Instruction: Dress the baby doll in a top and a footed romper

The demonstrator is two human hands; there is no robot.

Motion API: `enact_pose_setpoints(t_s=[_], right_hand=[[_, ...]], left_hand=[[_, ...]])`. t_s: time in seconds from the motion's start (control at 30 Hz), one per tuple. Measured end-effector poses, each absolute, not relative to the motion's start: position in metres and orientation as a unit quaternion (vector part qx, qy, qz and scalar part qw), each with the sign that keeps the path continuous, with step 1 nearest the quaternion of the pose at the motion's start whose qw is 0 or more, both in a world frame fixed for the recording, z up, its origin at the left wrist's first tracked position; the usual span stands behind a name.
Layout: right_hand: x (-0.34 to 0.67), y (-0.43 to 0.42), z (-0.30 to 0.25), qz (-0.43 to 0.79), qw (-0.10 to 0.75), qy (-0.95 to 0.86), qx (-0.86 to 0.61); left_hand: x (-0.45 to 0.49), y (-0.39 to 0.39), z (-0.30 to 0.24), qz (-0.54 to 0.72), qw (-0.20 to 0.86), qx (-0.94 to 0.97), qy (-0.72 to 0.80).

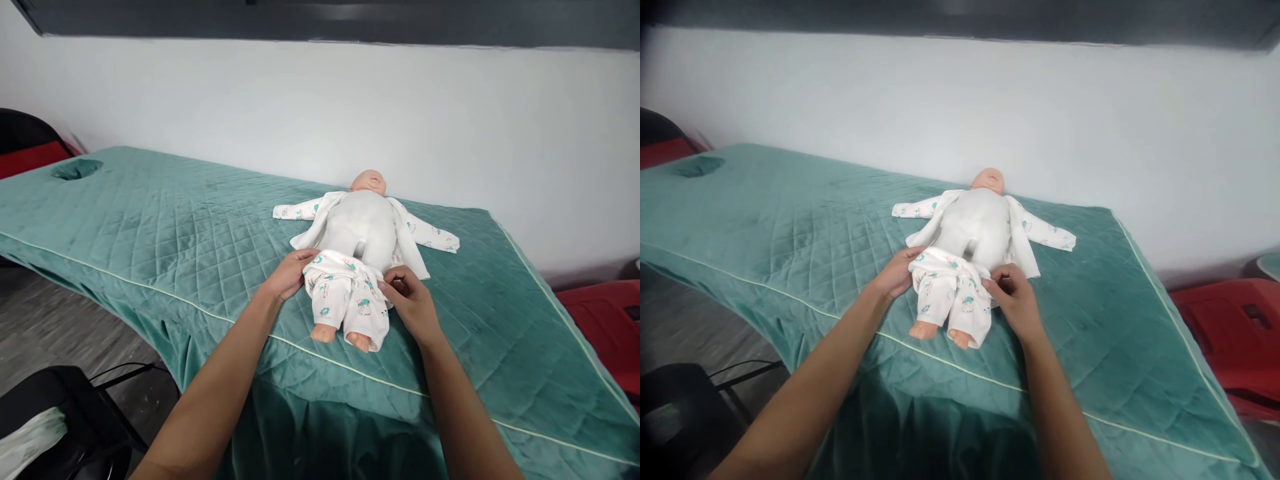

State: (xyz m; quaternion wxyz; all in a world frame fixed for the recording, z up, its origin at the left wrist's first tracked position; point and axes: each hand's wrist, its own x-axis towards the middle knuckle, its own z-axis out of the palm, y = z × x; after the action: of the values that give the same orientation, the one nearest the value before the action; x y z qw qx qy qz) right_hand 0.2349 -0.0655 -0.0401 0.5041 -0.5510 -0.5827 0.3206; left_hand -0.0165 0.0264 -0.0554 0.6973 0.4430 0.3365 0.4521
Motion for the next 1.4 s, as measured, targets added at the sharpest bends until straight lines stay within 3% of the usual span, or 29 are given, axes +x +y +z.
enact_pose_setpoints(t_s=[0.43, 0.83, 1.03, 1.2, 1.4], right_hand=[[0.252, -0.077, -0.049, 0.317, 0.463, -0.665, -0.493], [0.243, -0.082, -0.053, 0.252, 0.494, -0.546, -0.628], [0.245, -0.085, -0.048, 0.272, 0.439, -0.658, -0.548], [0.248, -0.089, -0.053, 0.218, 0.455, -0.679, -0.533], [0.242, -0.085, -0.056, 0.131, 0.487, -0.674, -0.539]], left_hand=[[-0.029, 0.026, -0.056, 0.376, 0.679, 0.578, 0.254], [-0.026, 0.018, -0.052, 0.341, 0.67, 0.57, 0.332], [-0.039, 0.015, -0.037, 0.252, 0.666, 0.642, 0.284], [-0.043, 0.016, -0.033, 0.214, 0.671, 0.658, 0.267], [-0.039, 0.016, -0.043, 0.332, 0.644, 0.636, 0.267]])
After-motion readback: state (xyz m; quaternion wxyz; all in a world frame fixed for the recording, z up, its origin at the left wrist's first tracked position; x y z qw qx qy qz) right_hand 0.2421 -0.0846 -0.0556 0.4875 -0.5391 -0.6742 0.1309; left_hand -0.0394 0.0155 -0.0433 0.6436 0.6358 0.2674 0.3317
